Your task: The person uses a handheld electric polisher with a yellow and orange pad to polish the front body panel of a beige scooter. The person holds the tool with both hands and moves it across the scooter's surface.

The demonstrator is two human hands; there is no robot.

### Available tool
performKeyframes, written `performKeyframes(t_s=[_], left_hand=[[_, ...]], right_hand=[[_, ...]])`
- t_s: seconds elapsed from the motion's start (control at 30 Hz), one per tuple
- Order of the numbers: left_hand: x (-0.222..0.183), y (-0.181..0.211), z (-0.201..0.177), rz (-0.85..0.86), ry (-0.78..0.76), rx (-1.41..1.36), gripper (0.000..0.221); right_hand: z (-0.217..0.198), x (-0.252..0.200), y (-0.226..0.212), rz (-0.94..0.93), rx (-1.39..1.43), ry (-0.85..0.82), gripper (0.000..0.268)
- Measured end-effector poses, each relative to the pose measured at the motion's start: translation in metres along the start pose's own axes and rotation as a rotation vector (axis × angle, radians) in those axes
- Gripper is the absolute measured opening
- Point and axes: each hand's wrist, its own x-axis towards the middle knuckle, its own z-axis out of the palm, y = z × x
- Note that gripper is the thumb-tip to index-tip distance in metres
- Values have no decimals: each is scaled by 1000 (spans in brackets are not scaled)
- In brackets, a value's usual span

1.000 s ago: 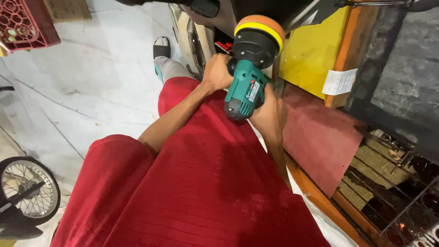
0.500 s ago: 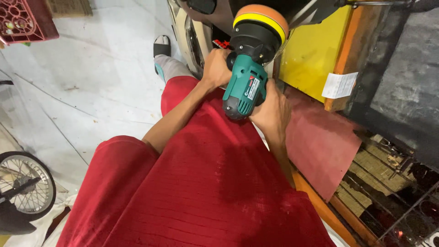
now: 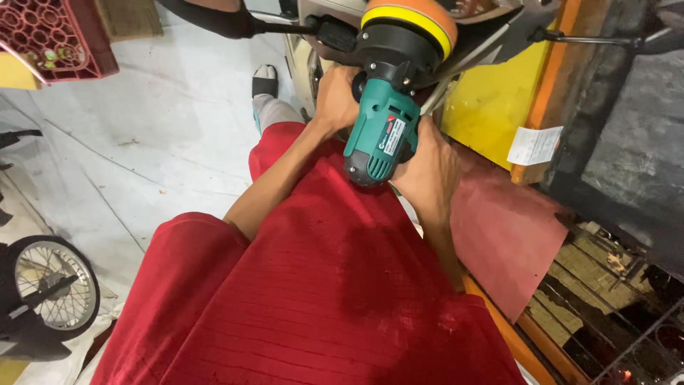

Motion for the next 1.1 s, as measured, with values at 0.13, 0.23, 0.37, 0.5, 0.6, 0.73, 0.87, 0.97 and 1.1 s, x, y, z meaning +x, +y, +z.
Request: performKeyframes(t_s=[0.13,0.23,0.37,0.5,0.6,0.73,0.87,0.97,1.1], left_hand=[[3,2,-7,24,32,15,43],[2,1,-9,41,11,11,45],[-5,-2,0,76,-57,17,46],[-12,-6,11,3,-131,25,45],[-18,-12,18,-27,-175,71,47],[-28,-11,22,-48,-180,83,50],[-35,-8,26,-107,-164,92,52],[-41,-19,34,-107,-153,103,52],[-49,-31,44,-95,-124,105,51]], right_hand=[[1,1,-10,23,-9,7,59],[7,-1,-8,61,-30,19,59],[20,-13,9,94,17,40,61],[27,-22,23,113,-26,48,58],[30,-29,29,182,-11,22,55],[35,-36,38,130,-44,23,54],[34,-39,45,157,-60,-30,58],[34,-39,49,148,-46,-50,60],[36,-41,54,160,-15,-51,62]])
